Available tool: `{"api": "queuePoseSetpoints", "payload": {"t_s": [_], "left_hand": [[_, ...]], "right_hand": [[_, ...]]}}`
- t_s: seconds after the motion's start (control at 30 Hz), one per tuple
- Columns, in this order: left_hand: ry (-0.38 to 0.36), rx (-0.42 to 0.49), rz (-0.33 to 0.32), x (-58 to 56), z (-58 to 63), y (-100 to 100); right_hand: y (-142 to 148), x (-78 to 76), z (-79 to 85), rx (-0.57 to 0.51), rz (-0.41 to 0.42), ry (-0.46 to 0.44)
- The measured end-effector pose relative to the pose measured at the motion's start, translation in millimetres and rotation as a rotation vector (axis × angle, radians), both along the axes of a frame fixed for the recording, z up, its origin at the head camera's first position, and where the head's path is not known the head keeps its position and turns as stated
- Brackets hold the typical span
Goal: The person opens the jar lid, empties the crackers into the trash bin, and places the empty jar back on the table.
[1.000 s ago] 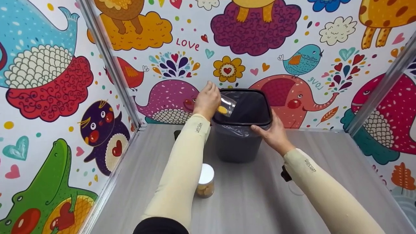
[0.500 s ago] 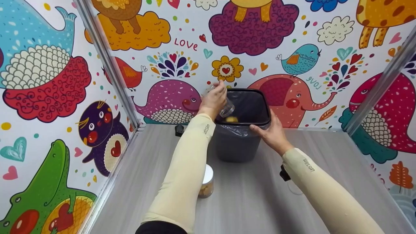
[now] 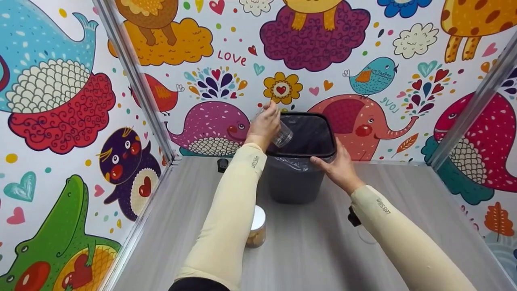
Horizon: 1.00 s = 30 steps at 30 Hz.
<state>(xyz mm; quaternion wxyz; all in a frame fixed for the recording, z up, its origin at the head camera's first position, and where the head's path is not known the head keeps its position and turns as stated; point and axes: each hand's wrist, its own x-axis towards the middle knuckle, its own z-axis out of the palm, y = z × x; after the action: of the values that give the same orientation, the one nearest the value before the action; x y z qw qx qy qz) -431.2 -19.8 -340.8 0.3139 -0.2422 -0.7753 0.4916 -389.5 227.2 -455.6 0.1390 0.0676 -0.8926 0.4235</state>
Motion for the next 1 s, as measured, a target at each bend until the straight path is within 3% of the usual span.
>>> {"api": "queuePoseSetpoints", "payload": {"t_s": [0.07, 0.2, 0.33, 0.5, 0.67, 0.83, 1.0], "left_hand": [[-0.039, 0.075, 0.009, 1.6, -0.4, -2], [-0.124, 0.319, 0.050, 5.5, -3.8, -8], [-0.129, 0.552, 0.073, 7.9, -11.2, -16], [-0.114, 0.747, 0.078, 10.8, -22.5, -22], [-0.140, 0.978, 0.058, 15.6, -32.6, -28], [-0.075, 1.276, -0.021, 18.4, -41.1, -40], [-0.061, 1.501, -0.065, 23.7, -54.8, -59]], "right_hand": [[0, 0.2, 0.6, 0.004, 0.002, 0.001], [-1, 0.8, 1.6, 0.011, 0.009, -0.002], [-1, 1.1, 1.9, 0.013, 0.005, -0.020], [1, 1.2, 0.1, 0.008, 0.002, -0.030], [2, 0.7, -2.4, 0.003, 0.011, -0.004], [1, -1.2, -3.1, -0.005, 0.018, 0.018], [1, -2.7, -1.4, -0.016, 0.028, 0.048]]}}
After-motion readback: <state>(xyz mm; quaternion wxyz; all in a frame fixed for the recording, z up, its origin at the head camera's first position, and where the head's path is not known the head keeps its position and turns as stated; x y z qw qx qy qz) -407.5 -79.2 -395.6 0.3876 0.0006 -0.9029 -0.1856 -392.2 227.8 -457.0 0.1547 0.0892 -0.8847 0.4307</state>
